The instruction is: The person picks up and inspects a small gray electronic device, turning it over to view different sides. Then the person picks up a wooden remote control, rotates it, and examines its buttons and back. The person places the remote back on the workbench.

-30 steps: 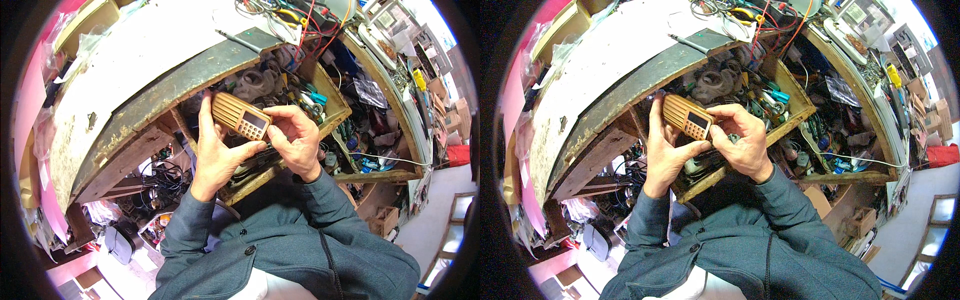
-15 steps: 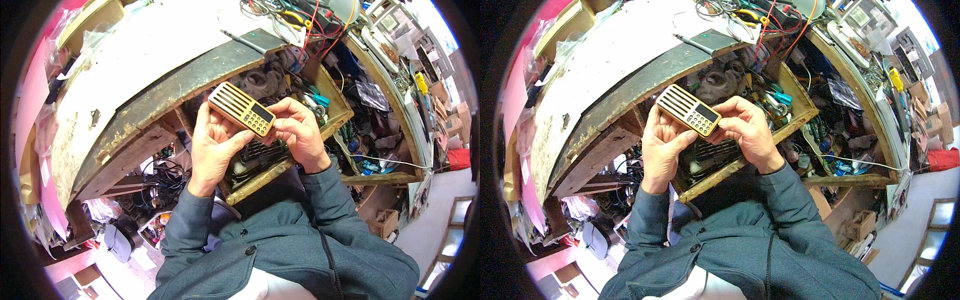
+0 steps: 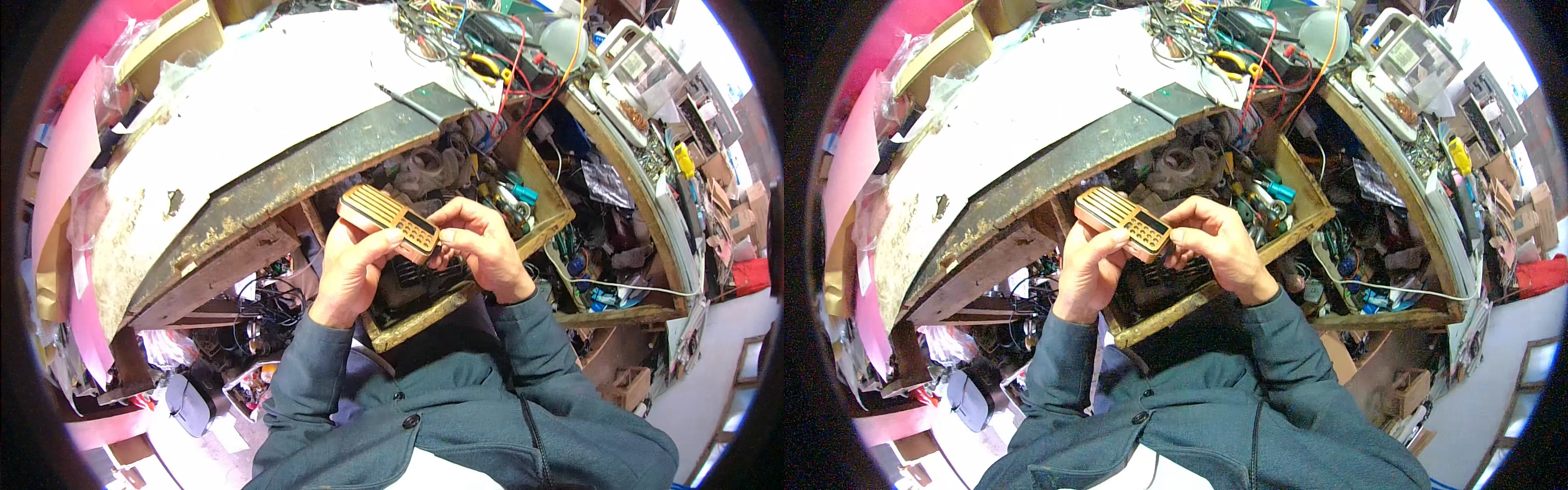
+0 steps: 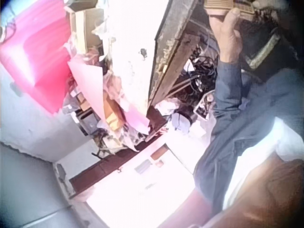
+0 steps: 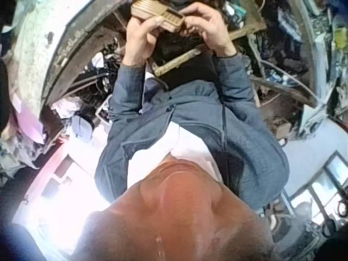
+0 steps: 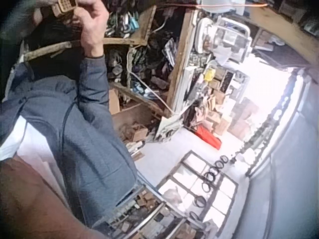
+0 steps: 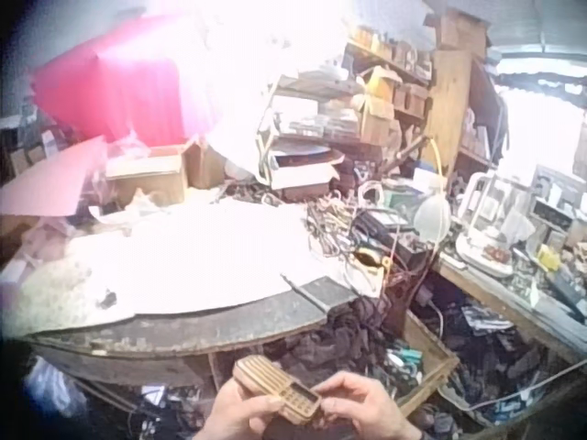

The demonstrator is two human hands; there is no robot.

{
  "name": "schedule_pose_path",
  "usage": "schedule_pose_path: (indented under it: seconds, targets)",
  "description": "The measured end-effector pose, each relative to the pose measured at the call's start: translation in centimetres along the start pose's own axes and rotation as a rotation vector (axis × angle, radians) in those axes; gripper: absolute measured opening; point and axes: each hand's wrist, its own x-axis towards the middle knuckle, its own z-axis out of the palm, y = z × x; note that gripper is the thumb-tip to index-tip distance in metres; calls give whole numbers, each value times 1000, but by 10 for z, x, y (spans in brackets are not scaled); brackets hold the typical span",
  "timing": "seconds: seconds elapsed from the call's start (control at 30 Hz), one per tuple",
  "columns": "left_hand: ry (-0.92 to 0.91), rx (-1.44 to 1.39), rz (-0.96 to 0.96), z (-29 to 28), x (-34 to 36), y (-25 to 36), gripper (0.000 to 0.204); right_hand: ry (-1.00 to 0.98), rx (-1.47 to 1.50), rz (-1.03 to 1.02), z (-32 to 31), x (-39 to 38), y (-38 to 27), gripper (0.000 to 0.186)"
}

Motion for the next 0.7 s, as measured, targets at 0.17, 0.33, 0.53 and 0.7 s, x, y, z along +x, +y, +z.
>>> schedule_pose_path:
  seconds: [0.17,0.33,0.53,0.7]
  targets:
    - [-10,-22,38,-4,1,-4,43,89,-5,-40,-2,1,2,21]
    - [-31,-49,67,-2,-3,0,40,113,-101,-65,-4,2,4,17]
    - [-29,-47,131,0,-6,-1,42,123,-269,-126,-20,4,-21,11]
    - [8,-36,125,0,-4,-4,47,203,-604,-259,-11,23,-61,11]
